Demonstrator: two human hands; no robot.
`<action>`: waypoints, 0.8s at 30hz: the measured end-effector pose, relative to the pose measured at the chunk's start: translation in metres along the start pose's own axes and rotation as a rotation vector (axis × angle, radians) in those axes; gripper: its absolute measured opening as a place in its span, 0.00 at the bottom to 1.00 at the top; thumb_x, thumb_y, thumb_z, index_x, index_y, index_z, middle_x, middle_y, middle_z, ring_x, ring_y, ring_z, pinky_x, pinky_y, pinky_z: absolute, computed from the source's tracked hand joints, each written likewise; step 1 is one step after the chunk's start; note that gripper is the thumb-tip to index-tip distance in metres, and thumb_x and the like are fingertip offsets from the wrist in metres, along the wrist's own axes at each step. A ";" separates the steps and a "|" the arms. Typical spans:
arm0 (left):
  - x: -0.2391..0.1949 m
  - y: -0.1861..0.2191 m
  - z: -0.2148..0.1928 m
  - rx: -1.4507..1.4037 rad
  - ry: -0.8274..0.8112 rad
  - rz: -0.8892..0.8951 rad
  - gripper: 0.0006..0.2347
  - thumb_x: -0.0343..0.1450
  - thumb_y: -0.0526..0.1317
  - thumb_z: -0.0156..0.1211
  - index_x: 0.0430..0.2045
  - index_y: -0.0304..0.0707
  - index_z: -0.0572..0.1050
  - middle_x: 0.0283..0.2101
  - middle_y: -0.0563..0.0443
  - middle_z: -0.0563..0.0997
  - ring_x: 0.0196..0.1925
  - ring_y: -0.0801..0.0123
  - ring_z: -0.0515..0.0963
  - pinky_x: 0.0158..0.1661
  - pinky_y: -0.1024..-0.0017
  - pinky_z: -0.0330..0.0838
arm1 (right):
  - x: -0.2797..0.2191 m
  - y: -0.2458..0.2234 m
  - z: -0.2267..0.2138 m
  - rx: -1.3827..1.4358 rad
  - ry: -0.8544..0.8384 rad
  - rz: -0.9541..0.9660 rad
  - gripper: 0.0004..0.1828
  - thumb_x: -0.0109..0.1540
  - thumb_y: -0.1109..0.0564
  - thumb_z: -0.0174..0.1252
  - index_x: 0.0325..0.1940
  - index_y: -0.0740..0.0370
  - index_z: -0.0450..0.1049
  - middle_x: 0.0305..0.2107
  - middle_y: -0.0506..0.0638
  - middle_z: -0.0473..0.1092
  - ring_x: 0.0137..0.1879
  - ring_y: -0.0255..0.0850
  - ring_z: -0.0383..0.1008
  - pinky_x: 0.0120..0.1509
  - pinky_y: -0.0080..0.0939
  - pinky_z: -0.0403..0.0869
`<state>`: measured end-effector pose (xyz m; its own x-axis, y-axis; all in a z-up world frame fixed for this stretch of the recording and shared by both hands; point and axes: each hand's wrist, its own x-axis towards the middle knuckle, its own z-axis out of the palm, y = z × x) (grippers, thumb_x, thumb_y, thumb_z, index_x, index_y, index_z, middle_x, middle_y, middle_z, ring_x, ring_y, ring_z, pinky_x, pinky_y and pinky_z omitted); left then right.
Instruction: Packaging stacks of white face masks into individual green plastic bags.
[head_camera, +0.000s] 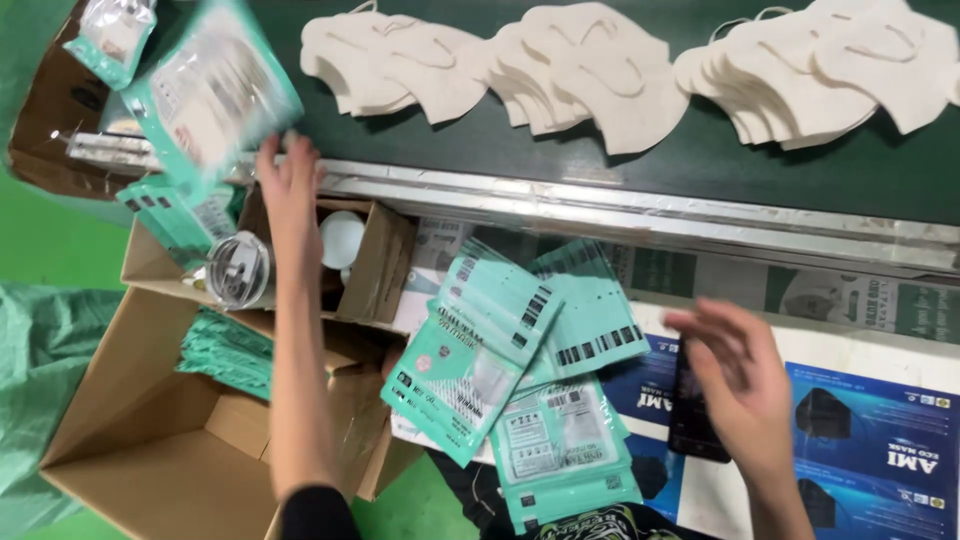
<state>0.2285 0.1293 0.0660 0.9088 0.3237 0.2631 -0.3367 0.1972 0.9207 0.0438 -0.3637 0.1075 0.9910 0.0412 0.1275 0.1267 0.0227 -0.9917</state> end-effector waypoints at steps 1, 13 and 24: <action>0.033 -0.018 -0.003 0.259 0.053 -0.116 0.39 0.77 0.53 0.62 0.74 0.32 0.44 0.68 0.38 0.67 0.66 0.59 0.71 0.66 0.61 0.67 | -0.012 0.009 -0.013 -0.003 0.069 0.067 0.22 0.68 0.66 0.51 0.67 0.67 0.61 0.56 0.61 0.72 0.66 0.46 0.72 0.73 0.44 0.69; 0.169 -0.139 0.027 0.536 0.216 -0.211 0.56 0.56 0.33 0.85 0.68 0.28 0.37 0.67 0.20 0.54 0.68 0.39 0.61 0.62 0.52 0.65 | -0.117 0.050 -0.100 -0.121 0.518 0.225 0.15 0.71 0.67 0.49 0.63 0.73 0.65 0.52 0.64 0.73 0.62 0.48 0.74 0.70 0.46 0.72; -0.202 0.057 0.101 0.180 0.166 -0.061 0.38 0.66 0.26 0.71 0.70 0.34 0.52 0.66 0.40 0.69 0.64 0.59 0.75 0.61 0.64 0.76 | -0.070 0.045 0.033 0.081 0.082 -0.137 0.49 0.58 0.69 0.63 0.78 0.62 0.44 0.72 0.64 0.57 0.81 0.53 0.56 0.85 0.54 0.57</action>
<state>0.0503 -0.0184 0.0947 0.8682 0.4671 0.1677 -0.2194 0.0583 0.9739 -0.0213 -0.3327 0.0550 0.9655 -0.0493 0.2558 0.2597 0.1035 -0.9601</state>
